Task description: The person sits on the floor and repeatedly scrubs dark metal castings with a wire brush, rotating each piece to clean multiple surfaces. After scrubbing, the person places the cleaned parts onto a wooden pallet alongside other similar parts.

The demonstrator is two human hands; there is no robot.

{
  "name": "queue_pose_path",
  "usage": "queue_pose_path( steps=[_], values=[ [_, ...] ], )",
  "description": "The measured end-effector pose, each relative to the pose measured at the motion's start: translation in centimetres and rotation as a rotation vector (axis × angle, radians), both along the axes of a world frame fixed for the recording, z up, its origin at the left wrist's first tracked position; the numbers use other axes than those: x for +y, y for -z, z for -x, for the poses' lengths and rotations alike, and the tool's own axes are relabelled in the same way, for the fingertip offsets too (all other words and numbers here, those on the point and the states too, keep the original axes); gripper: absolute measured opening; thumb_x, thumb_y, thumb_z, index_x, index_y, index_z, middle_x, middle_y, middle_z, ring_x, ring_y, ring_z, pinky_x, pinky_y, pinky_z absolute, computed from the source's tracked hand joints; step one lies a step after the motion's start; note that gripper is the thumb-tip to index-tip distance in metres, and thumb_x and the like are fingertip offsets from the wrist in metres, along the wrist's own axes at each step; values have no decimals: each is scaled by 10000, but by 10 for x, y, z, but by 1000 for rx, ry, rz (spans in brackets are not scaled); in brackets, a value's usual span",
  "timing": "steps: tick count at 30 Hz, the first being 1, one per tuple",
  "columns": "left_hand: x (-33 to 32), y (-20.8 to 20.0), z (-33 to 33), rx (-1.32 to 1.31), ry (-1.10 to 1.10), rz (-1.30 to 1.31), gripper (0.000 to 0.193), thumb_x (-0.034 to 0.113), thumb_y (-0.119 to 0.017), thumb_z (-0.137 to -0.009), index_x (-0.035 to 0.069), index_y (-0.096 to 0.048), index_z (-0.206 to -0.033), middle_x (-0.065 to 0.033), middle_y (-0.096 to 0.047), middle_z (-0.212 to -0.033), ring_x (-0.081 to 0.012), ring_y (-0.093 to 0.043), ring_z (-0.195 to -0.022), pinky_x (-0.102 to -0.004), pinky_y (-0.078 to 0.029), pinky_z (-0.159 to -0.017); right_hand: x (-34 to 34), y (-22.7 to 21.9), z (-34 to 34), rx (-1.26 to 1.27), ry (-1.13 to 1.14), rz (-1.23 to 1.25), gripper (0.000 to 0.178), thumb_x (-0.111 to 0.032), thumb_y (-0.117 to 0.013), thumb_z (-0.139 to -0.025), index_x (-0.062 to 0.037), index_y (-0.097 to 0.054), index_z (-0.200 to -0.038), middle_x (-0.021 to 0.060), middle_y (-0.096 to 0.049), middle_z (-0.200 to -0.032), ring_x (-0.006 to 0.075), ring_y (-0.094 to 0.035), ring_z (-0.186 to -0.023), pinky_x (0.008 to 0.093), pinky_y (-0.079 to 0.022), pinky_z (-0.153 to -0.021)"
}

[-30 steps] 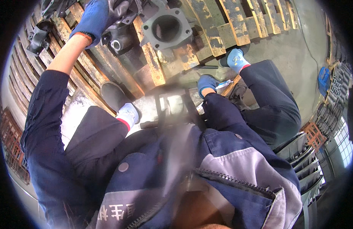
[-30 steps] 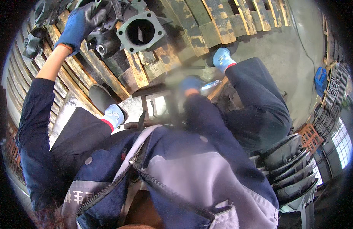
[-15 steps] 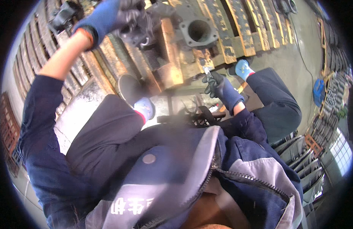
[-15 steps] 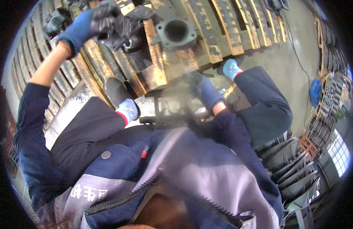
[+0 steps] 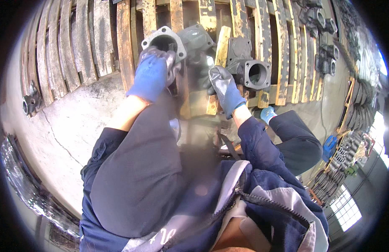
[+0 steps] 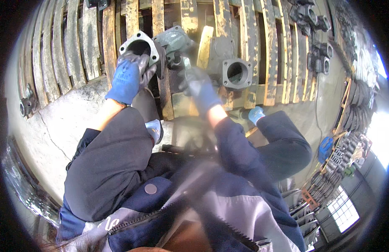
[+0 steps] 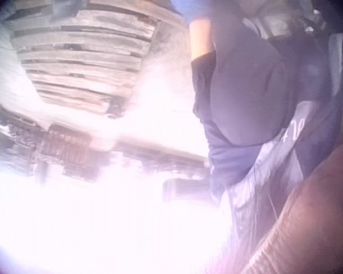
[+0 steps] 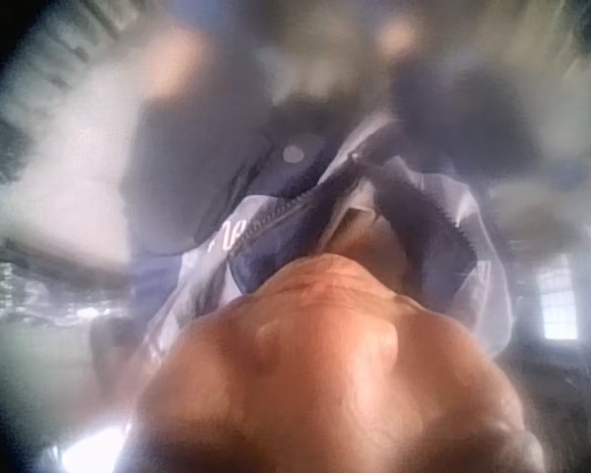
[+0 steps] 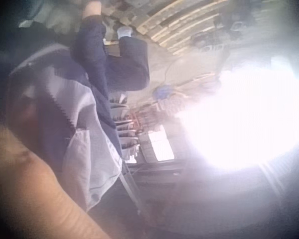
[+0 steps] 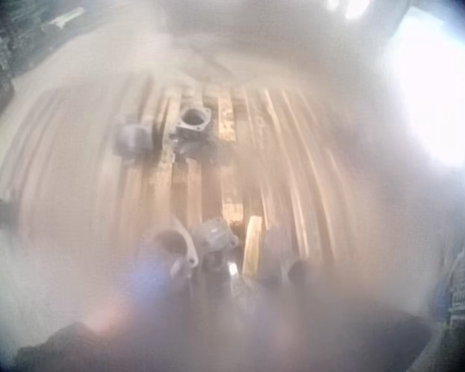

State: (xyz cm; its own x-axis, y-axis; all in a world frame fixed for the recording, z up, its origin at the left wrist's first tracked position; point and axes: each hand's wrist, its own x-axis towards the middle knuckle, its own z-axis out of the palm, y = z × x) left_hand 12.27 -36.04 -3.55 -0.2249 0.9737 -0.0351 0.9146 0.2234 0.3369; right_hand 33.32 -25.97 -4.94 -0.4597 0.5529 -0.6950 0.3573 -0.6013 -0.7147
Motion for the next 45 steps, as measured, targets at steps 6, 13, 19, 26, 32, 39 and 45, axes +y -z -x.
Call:
queue_pose_path(
  steps=[6, 13, 19, 26, 32, 39, 45],
  values=[
    [-6, 1, -6, -14, -10, 1, 221, 276, -611, -879, 71, -641, -956, -129, -683, -889, -305, -627, -984, -447, -410, -1011, 30, 36, 35, -230, -160, -127, 342, -374, -571, -1002, -59, -689, -1057, -1, -601, -734, 82, -560, -595, 235, -434, -523],
    [-5, 6, -9, -19, -47, -137, 248, 294, -683, -844, 60, -646, -919, -167, -667, -819, -378, -618, -890, -479, -444, -918, 44, 86, 39, -342, -257, -280, 397, -450, -619, -959, -63, -703, -987, 28, -597, -677, 106, -486, -549, 270, -384, -521],
    [-4, 4, -11, -8, -48, -67, 261, 307, -656, -856, 65, -650, -955, -162, -676, -856, -356, -620, -955, -474, -424, -957, 41, 76, 43, -394, -318, -368, 333, -290, -562, -971, -13, -667, -1123, 197, -682, -1062, 310, -651, -952, 396, -507, -832],
    [-5, 5, -11, -41, -53, -24, 256, 287, -611, -874, 73, -656, -1008, -166, -691, -931, -330, -625, -1010, -454, -403, -1014, 38, 49, 55, -487, -408, -548, 229, -190, -533, -962, -18, -649, -1058, 222, -674, -969, 393, -645, -893, 428, -507, -780],
    [-4, 9, -7, -14, -43, -194, 258, 297, -684, -842, 51, -644, -911, -178, -666, -801, -386, -626, -876, -489, -449, -910, 15, 5, 56, -500, -293, -734, 222, -132, -536, -952, -52, -605, -1148, 235, -662, -941, 381, -658, -893, 432, -523, -769],
    [-3, 3, -5, -52, -23, -87, 222, 271, -637, -858, 58, -637, -920, -144, -677, -855, -312, -622, -942, -454, -423, -956, 25, 10, 55, -832, -929, -1107, 175, -132, -577, -921, -68, -653, -1065, 155, -686, -907, 295, -694, -809, 425, -546, -722],
    [-3, 7, -4, -47, -10, -208, 235, 280, -684, -838, 54, -629, -870, -169, -648, -764, -380, -623, -838, -482, -460, -874, 21, 24, 52, -765, -864, -1380, 122, -113, -574, -900, -70, -685, -925, 118, -693, -897, 257, -689, -773, 402, -532, -655]
  ],
)
